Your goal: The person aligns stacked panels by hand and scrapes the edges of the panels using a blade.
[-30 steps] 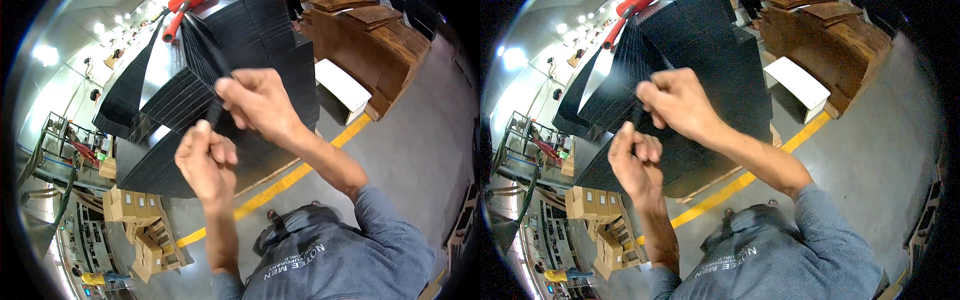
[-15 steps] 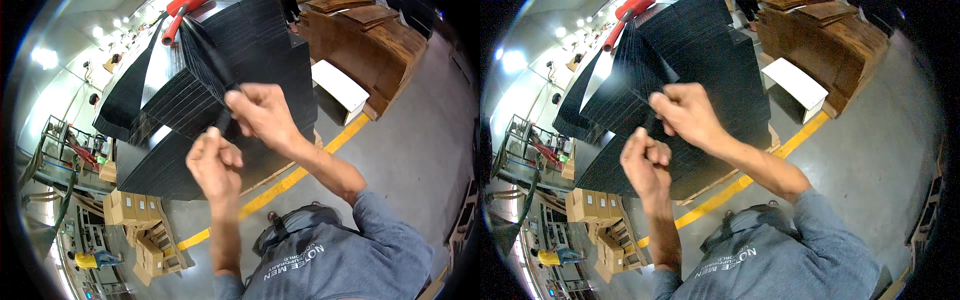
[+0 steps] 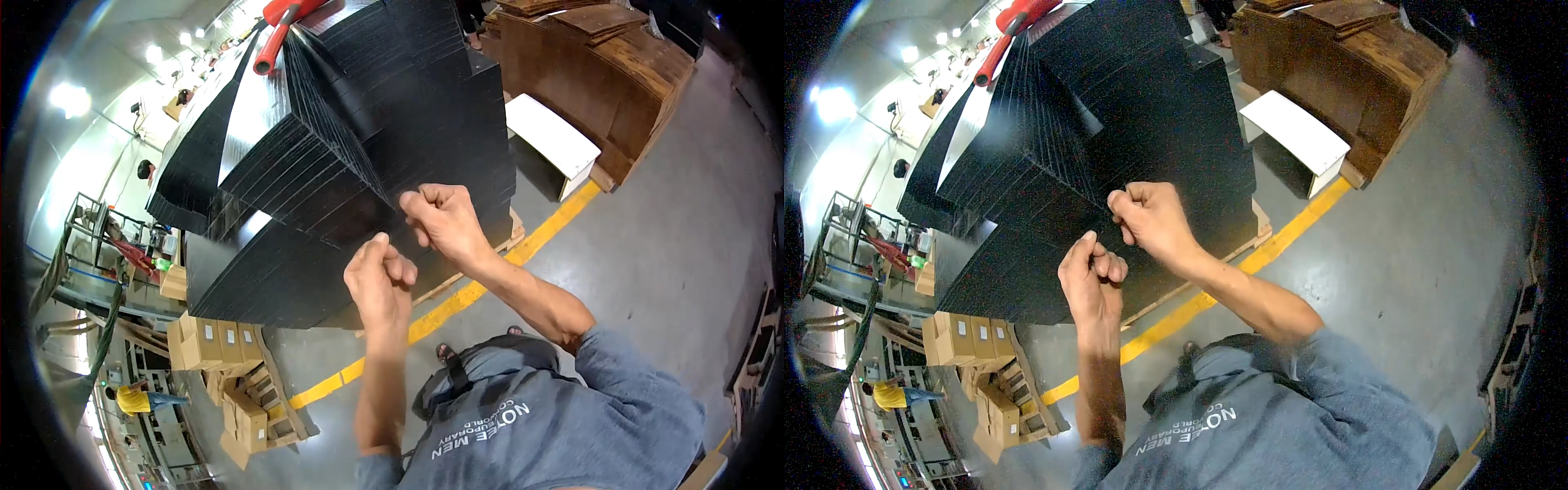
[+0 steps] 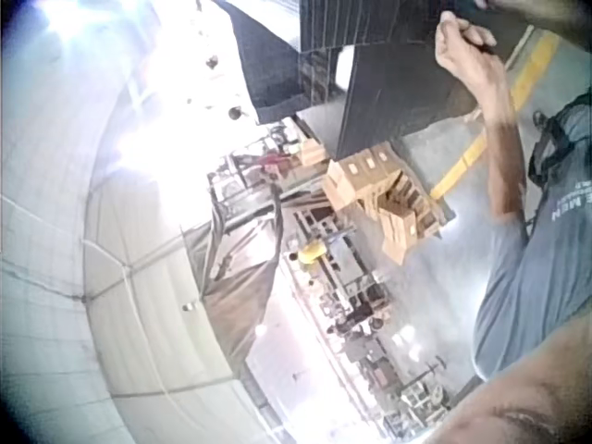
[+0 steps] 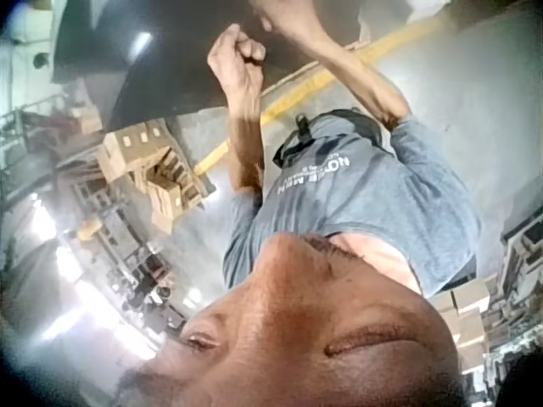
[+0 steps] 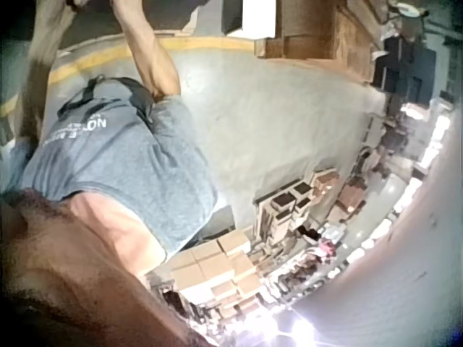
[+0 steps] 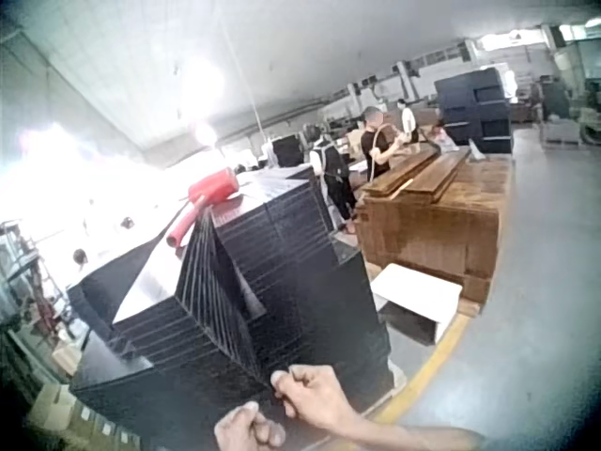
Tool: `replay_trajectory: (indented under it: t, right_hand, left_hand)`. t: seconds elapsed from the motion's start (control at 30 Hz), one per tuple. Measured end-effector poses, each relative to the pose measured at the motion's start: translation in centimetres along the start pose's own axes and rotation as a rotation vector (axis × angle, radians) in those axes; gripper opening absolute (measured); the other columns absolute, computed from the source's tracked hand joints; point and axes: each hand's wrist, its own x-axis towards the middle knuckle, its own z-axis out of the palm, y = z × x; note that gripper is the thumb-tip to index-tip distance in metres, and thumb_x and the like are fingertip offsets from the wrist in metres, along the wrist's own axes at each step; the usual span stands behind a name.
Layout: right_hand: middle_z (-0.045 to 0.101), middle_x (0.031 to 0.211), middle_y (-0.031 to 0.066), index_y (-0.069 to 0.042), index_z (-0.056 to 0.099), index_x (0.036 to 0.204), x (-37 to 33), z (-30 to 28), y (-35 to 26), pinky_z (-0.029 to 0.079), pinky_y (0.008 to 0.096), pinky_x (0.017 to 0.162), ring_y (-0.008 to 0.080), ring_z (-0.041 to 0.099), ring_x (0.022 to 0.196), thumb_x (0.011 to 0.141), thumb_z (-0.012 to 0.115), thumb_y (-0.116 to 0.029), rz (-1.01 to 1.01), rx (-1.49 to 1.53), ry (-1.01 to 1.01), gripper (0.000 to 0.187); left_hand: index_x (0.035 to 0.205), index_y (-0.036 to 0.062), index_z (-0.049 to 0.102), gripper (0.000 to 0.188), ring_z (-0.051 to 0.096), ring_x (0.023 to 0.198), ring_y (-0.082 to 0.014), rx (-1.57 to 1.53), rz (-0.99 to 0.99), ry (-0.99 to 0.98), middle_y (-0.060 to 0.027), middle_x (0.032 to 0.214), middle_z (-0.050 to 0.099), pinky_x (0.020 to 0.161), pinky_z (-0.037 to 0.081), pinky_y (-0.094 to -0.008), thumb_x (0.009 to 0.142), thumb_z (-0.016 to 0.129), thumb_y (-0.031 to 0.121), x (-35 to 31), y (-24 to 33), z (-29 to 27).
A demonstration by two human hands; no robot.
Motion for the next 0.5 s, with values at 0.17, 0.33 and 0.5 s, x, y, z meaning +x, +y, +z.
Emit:
replay_trajectory:
  t: [0.17, 0.33, 0.5]
  right_hand:
    - [0.054, 0.056, -0.0018, -0.005, 0.055, 0.063, 0.3, 0.4, -4.0, 0.036, 0.0215, 0.041, 0.004, 0.052, 0.047, 0.098, 0.063, -0.021, -0.149, 0.015, -0.097, 0.04]
    - [0.052, 0.053, -0.0002, -0.003, 0.052, 0.061, 2.0, 1.9, -6.3, 0.039, 0.0236, 0.041, 0.0052, 0.054, 0.046, 0.098, 0.063, -0.023, -0.268, -0.052, -0.13, 0.044]
    - [0.054, 0.052, 0.0012, -0.002, 0.056, 0.061, 0.9, 1.6, -3.1, 0.039, 0.0245, 0.041, 0.0061, 0.054, 0.046, 0.098, 0.063, -0.023, -0.179, -0.075, 0.014, 0.042]
  left_hand:
    - [0.068, 0.0032, 0.055, 0.031, 0.043, 0.043, -0.0143, -0.004, 0.126, -0.079, -0.0035, 0.053, 0.043, 0.042, 0.036, -0.0276, 0.095, 0.063, 0.014, -0.6, 2.4, 2.3]
    - [0.065, 0.007, 0.046, 0.037, 0.036, 0.04, -0.0122, -0.043, 0.218, -0.021, -0.0008, 0.05, 0.038, 0.04, 0.031, -0.0272, 0.099, 0.054, 0.018, -0.1, 4.4, 4.1]
    - [0.067, 0.0068, 0.049, 0.034, 0.042, 0.042, -0.013, -0.01, 0.126, -0.003, -0.0006, 0.053, 0.041, 0.042, 0.036, -0.0278, 0.098, 0.06, 0.015, 0.6, 1.6, 1.9]
